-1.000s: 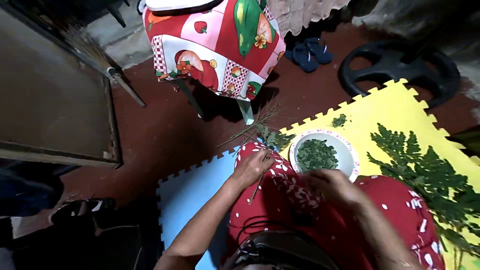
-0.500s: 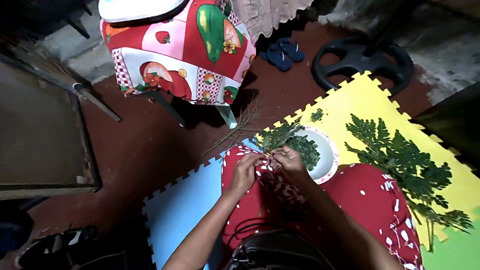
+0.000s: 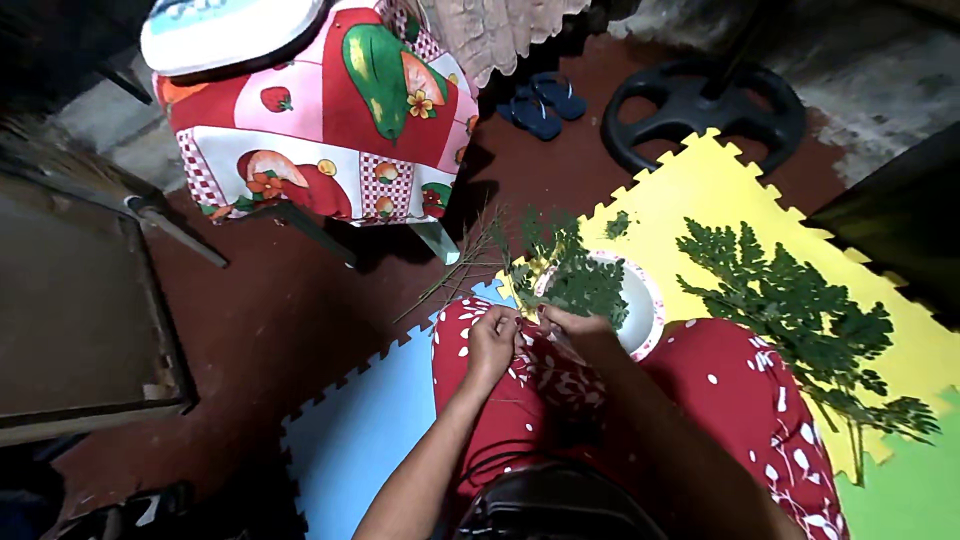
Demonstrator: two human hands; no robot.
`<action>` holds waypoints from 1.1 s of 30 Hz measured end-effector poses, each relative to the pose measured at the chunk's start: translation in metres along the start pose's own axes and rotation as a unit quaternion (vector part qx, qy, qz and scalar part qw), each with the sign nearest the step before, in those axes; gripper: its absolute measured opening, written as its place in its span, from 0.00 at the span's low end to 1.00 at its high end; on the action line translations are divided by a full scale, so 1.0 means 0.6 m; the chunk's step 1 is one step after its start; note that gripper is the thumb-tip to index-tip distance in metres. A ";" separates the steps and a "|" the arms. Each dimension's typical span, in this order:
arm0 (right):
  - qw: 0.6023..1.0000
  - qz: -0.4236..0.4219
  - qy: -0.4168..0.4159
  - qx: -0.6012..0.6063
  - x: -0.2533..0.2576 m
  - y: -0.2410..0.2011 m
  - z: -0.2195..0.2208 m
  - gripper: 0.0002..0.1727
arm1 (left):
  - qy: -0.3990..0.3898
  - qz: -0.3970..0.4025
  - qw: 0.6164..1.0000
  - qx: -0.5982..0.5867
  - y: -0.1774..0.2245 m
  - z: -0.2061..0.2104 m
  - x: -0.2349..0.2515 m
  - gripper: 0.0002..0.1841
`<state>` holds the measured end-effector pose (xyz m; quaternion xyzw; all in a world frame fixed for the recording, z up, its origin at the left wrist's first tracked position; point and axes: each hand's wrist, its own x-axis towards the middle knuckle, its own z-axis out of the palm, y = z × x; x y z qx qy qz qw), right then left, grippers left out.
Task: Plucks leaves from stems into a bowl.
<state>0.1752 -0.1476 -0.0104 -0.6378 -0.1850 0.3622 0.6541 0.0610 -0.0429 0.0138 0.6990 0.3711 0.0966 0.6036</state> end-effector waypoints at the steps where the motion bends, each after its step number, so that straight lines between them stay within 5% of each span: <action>1: 1.000 0.011 0.004 0.010 0.001 -0.003 -0.001 0.08 | 0.005 0.005 1.000 -0.003 -0.001 0.002 -0.001 0.08; 8: 0.988 0.092 0.074 0.099 0.023 -0.034 -0.044 0.06 | 0.033 -0.005 0.999 -0.004 -0.020 -0.017 -0.009 0.07; 19: 0.984 0.085 0.106 0.113 0.033 -0.029 -0.094 0.04 | 0.033 -0.025 0.999 0.028 -0.025 -0.029 -0.014 0.08; 22: 0.980 0.064 0.125 0.142 0.041 -0.027 -0.127 0.06 | 0.040 -0.043 0.991 0.119 -0.036 -0.052 -0.015 0.09; 25: 0.975 0.086 0.080 0.187 0.039 -0.023 -0.130 0.07 | 0.053 0.006 0.954 0.294 -0.026 -0.069 -0.019 0.15; 28: 0.968 0.101 0.029 0.228 0.035 -0.026 -0.118 0.12 | 0.087 0.114 0.937 0.318 0.011 -0.058 -0.011 0.21; 30: 0.965 0.096 0.008 0.244 0.030 -0.029 -0.109 0.16 | 0.049 0.156 0.945 0.283 0.044 -0.031 0.002 0.18; 33: 0.964 0.066 -0.007 0.256 0.026 -0.026 -0.102 0.16 | -0.084 0.092 0.982 0.141 0.096 0.026 0.027 0.16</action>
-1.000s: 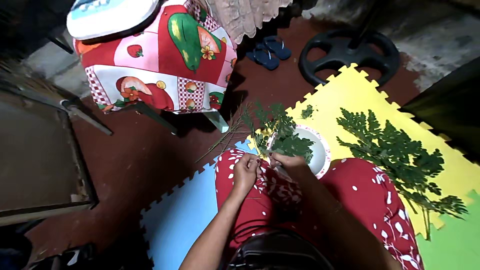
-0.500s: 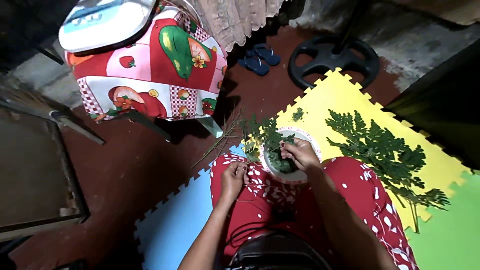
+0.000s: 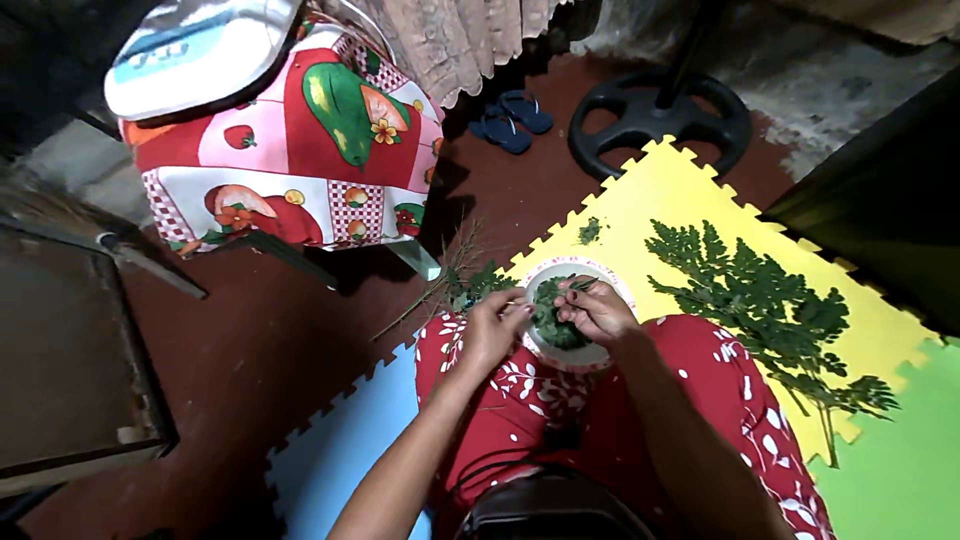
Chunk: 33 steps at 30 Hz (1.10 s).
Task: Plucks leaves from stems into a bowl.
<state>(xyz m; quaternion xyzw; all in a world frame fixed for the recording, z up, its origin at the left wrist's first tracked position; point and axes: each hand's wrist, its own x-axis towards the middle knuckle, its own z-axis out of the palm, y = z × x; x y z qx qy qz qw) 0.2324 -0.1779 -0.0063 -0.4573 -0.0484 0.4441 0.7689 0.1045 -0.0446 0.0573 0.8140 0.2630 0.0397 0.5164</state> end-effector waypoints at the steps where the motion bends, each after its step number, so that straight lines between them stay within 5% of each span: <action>1: 1.000 -0.013 -0.006 -0.003 0.000 0.002 -0.002 0.16 | -0.025 -0.018 0.998 -0.055 0.013 0.014 0.013 0.15; 8: 0.994 -0.066 0.038 -0.074 0.000 -0.012 -0.014 0.10 | -0.008 -0.067 0.977 -0.205 0.021 0.076 0.065 0.03; 13: 0.982 -0.114 0.047 -0.145 0.009 -0.015 -0.027 0.05 | -0.012 0.021 0.999 -0.049 0.011 0.087 0.086 0.09; 19: 0.994 -0.111 -0.006 -0.005 0.020 -0.016 -0.061 0.11 | -0.086 0.024 0.983 -0.158 0.029 0.104 0.122 0.07; 24: 0.991 -0.104 0.054 0.066 0.030 -0.042 -0.081 0.20 | -0.122 -0.016 0.962 -0.243 0.044 0.121 0.182 0.09; 28: 0.971 -0.091 0.178 0.129 0.040 -0.066 -0.096 0.17 | -0.124 -0.041 0.991 -0.013 0.006 0.164 0.311 0.11; 33: 0.947 -0.031 0.295 0.126 0.061 -0.071 -0.105 0.04 | -0.178 -0.034 0.944 0.274 -0.035 0.254 0.426 0.20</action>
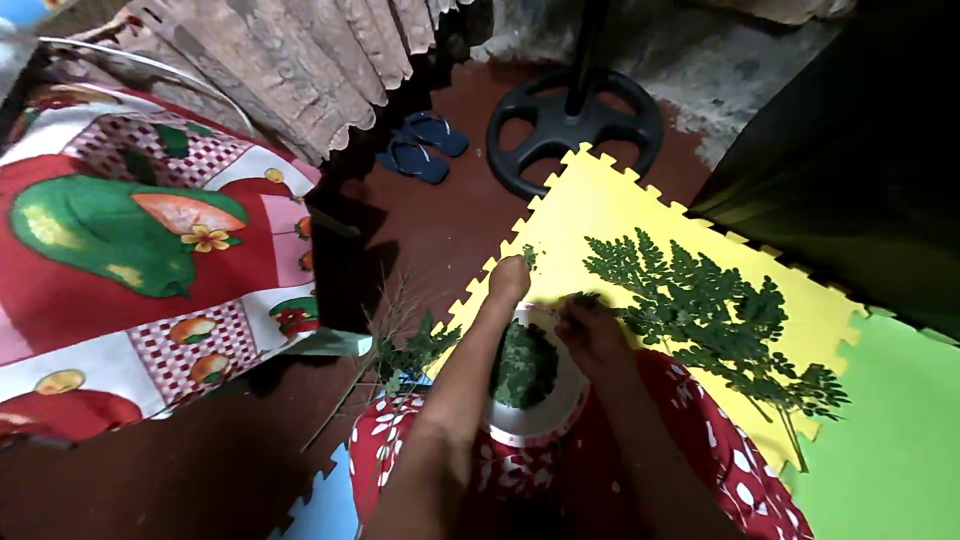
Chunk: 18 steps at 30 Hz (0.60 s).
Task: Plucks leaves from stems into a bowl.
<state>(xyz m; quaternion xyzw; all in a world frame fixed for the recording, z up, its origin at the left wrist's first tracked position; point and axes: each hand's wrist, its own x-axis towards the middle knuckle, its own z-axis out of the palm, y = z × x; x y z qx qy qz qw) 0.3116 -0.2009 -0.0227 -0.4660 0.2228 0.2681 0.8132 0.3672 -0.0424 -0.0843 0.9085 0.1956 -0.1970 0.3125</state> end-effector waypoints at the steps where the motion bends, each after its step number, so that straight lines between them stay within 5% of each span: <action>1: 1.000 0.002 0.006 -0.014 0.003 0.002 0.001 0.04 | -0.010 -0.013 0.999 0.038 0.006 0.006 0.008 0.21; 5: 0.998 0.014 0.008 -0.053 0.012 0.008 0.001 0.08 | -0.010 -0.019 0.999 0.050 0.013 -0.003 -0.012 0.24; 8: 0.997 0.018 -0.014 -0.080 0.012 0.015 0.004 0.10 | -0.001 0.063 0.993 -0.099 -0.006 -0.040 -0.077 0.19; 12: 0.986 0.013 -0.066 -0.152 0.004 0.034 0.007 0.10 | -0.090 0.157 0.959 -0.216 -0.033 -0.064 -0.197 0.20; 18: 0.964 -0.021 -0.159 -0.212 -0.013 0.065 0.004 0.11 | 0.050 0.175 0.967 -0.177 -0.056 -0.016 -0.270 0.22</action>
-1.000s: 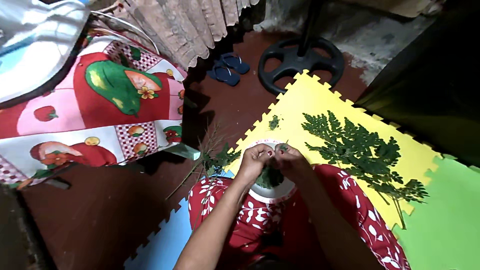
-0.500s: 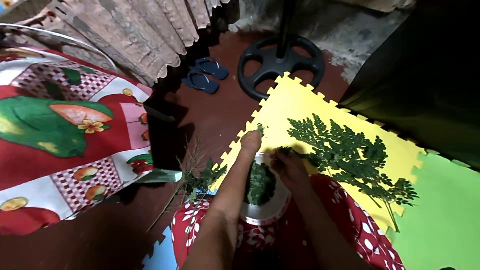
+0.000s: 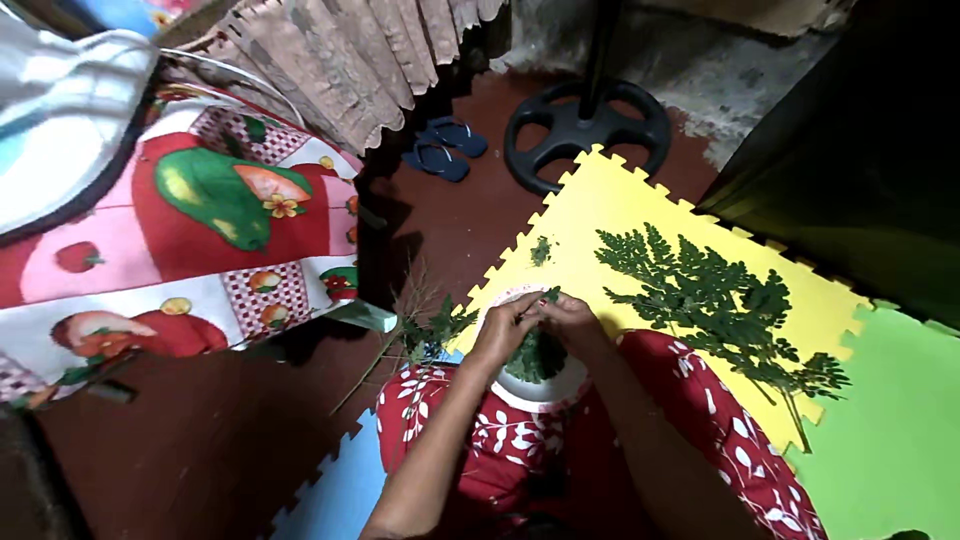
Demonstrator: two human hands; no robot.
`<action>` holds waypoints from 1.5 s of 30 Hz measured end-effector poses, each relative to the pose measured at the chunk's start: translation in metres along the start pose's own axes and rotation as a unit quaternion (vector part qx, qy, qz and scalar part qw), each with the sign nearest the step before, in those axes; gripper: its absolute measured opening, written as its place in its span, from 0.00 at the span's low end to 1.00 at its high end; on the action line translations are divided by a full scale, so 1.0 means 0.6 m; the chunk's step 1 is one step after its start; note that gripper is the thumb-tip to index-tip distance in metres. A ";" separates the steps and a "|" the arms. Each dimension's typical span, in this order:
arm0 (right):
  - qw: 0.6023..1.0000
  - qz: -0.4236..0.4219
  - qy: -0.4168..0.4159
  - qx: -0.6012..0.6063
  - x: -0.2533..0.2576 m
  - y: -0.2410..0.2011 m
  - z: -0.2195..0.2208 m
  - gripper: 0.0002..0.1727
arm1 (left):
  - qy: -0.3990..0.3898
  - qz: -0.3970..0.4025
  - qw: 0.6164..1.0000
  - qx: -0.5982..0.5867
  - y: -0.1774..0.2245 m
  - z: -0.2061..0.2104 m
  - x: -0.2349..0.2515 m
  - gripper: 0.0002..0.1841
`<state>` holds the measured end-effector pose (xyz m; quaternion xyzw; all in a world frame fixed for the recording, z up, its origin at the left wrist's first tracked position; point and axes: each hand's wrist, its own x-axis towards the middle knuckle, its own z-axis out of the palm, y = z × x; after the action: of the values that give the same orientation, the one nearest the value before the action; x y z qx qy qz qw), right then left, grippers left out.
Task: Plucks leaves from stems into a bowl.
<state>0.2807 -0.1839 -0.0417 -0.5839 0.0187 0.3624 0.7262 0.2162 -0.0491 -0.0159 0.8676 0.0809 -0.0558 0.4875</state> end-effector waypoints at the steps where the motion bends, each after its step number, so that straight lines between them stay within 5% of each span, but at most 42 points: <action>1: 1.000 0.008 -0.007 -0.007 -0.002 0.001 0.002 0.11 | 0.026 0.003 1.000 0.000 -0.002 0.008 -0.007 0.22; 7: 0.995 0.066 -0.045 -0.053 -0.021 -0.012 0.012 0.20 | 0.116 0.025 0.992 -0.041 -0.015 0.031 -0.032 0.15; 15: 0.972 -0.024 -0.088 -0.216 -0.025 -0.014 -0.009 0.33 | 0.124 -0.150 0.923 -0.332 0.002 0.010 -0.039 0.10; 22: 0.978 -0.094 -0.036 -0.181 -0.017 0.008 0.006 0.07 | 0.103 -0.168 0.924 -0.328 -0.001 0.011 -0.042 0.12; 35: 0.990 -0.059 -0.005 -0.132 -0.009 0.009 0.009 0.08 | 0.188 -0.192 0.885 -0.380 -0.003 0.032 -0.029 0.05; 41: 0.998 -0.018 0.038 0.037 -0.012 0.005 0.018 0.06 | 0.227 -0.214 0.800 -0.513 0.021 0.035 -0.027 0.03; 43: 0.999 -0.030 0.035 0.006 -0.011 0.004 0.016 0.05 | 0.214 -0.208 0.830 -0.471 0.017 0.033 -0.026 0.03; 45: 0.988 -0.065 0.023 -0.135 -0.013 -0.002 0.009 0.06 | 0.157 -0.171 0.934 -0.272 0.011 0.021 -0.029 0.05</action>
<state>0.2732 -0.1831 -0.0354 -0.6848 -0.0515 0.2997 0.6623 0.2002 -0.0648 -0.0139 0.6724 0.3160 0.0228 0.6690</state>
